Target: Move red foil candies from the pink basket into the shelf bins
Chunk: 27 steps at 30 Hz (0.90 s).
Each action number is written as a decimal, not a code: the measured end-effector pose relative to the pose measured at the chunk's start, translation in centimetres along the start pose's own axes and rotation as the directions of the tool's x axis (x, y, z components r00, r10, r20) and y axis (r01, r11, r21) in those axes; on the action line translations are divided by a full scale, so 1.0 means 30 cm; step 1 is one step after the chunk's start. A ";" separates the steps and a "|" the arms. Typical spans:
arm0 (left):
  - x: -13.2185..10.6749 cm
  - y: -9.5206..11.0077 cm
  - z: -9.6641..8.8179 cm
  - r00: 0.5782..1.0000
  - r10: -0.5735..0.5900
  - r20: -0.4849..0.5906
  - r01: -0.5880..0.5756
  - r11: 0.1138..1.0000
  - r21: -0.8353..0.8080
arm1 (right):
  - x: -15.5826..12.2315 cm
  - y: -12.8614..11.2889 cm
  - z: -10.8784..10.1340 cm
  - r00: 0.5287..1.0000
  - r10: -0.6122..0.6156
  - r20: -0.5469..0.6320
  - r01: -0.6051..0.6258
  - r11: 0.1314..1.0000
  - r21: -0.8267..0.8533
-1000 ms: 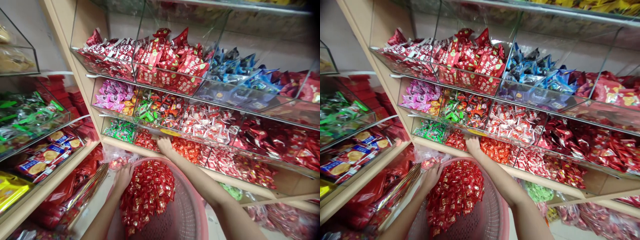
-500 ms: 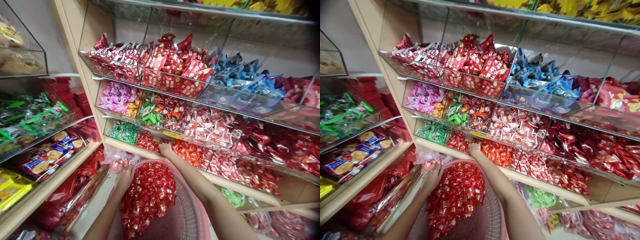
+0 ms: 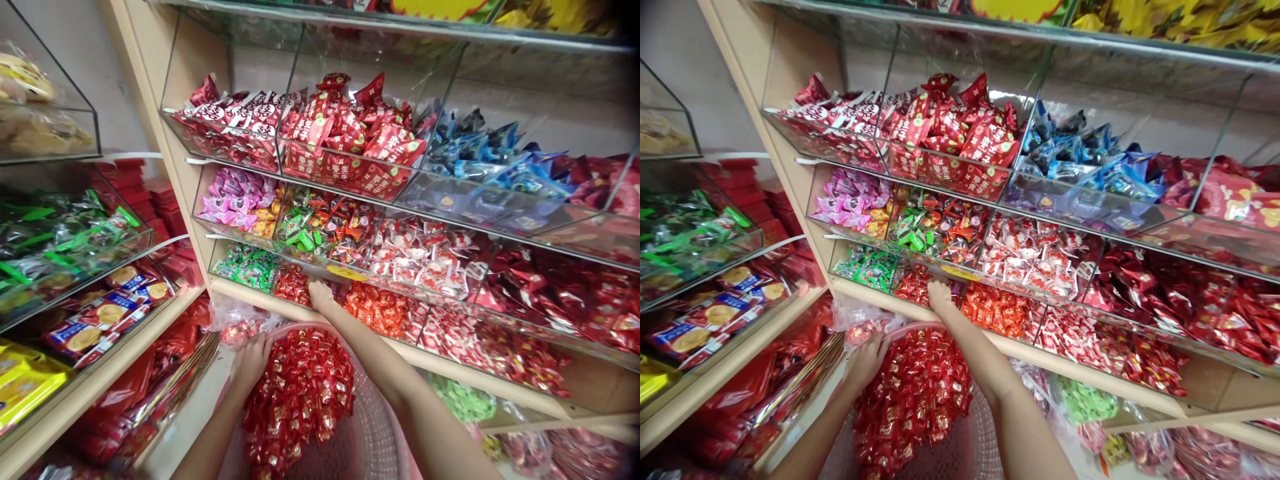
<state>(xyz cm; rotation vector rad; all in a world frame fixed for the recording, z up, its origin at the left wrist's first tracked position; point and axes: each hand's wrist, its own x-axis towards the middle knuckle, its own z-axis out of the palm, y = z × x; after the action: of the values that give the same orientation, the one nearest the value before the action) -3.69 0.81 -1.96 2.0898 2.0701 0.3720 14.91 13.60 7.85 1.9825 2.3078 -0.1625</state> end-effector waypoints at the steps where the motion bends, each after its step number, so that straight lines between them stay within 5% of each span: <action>1: 0.000 0.000 0.000 1.000 0.001 -0.002 -0.001 1.000 0.003 | 0.003 -0.004 0.007 1.000 -0.003 0.001 0.003 1.000 0.007; 8: -0.001 0.006 -0.009 1.000 -0.009 0.010 0.009 1.000 0.003 | 0.060 0.076 -0.014 0.994 -0.105 0.003 0.103 0.976 0.194; 16: 0.003 0.002 0.002 1.000 -0.015 0.008 0.016 1.000 -0.004 | 0.057 0.128 0.013 0.969 -0.231 0.084 0.211 0.957 0.199; 27: -0.004 0.004 -0.005 1.000 0.006 -0.003 -0.006 1.000 0.002 | 0.054 0.147 0.051 0.972 -0.220 0.084 0.204 0.965 0.166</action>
<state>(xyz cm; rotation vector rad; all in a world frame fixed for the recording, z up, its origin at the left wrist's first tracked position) -3.62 0.69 -1.79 2.0990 2.0672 0.3744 19.02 15.61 6.02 1.7373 2.5053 -0.4631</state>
